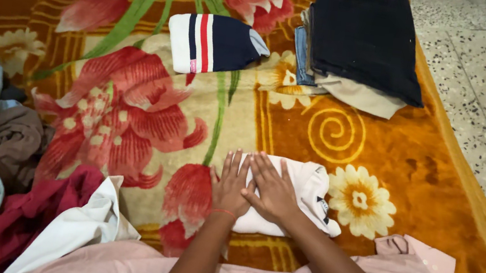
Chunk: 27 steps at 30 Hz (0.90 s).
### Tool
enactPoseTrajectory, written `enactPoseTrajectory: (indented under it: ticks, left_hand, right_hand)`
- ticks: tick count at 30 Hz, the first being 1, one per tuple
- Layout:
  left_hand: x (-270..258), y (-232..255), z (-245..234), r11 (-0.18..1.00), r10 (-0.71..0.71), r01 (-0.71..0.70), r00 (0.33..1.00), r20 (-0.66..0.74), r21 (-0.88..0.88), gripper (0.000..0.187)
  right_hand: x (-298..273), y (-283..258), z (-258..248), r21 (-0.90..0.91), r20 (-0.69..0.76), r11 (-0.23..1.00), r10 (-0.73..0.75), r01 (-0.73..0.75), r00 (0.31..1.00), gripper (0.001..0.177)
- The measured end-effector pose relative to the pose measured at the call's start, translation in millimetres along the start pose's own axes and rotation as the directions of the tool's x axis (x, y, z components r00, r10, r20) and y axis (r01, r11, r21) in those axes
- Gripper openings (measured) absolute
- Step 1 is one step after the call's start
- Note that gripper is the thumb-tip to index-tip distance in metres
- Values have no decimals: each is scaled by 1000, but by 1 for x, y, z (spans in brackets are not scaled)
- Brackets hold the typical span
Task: The person folds a white t-shirt on a floral mat, smoothing and aligning the fabric before folding it into a compact rectangle. The folded shirt is placed on top of other folded clothes.
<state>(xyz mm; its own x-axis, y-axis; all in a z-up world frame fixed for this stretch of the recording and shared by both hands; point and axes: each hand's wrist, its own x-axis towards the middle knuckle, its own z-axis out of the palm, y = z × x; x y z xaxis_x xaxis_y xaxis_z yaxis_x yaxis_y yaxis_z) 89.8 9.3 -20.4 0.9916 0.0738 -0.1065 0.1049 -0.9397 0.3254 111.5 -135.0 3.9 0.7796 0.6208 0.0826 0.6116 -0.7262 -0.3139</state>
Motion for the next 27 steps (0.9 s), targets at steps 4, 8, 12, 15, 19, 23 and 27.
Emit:
enactPoseTrajectory:
  ticks: [4,8,12,15,19,23,27]
  left_hand:
    - [-2,2,-2,999,-2,-2,997,-82,-50,69]
    - [-2,4,-5,998,-12,5,994,-111,-56,69]
    - [1,3,-6,998,-28,25,998,-52,-54,71]
    - [13,8,-18,996,-58,64,993,100,-56,76]
    - [22,5,-32,975,-108,171,924,367,-144,92]
    - [10,-8,-25,858,-91,180,975,203,-480,110]
    - [-19,-3,4,374,-207,133,977,57,-918,86]
  right_hand:
    - [-8,27,-6,-223,-33,968,114,-118,993,86]
    - [-18,49,-17,-283,-65,878,384,-386,921,87]
    - [-18,57,-9,-167,-21,861,484,-480,875,86]
    - [-7,64,-17,-94,67,856,514,-508,855,87]
    - [-1,86,-48,270,295,776,496,-569,817,93]
    - [-31,103,-78,480,244,595,616,-645,749,83]
    - [-69,77,-59,758,366,181,677,-627,639,64]
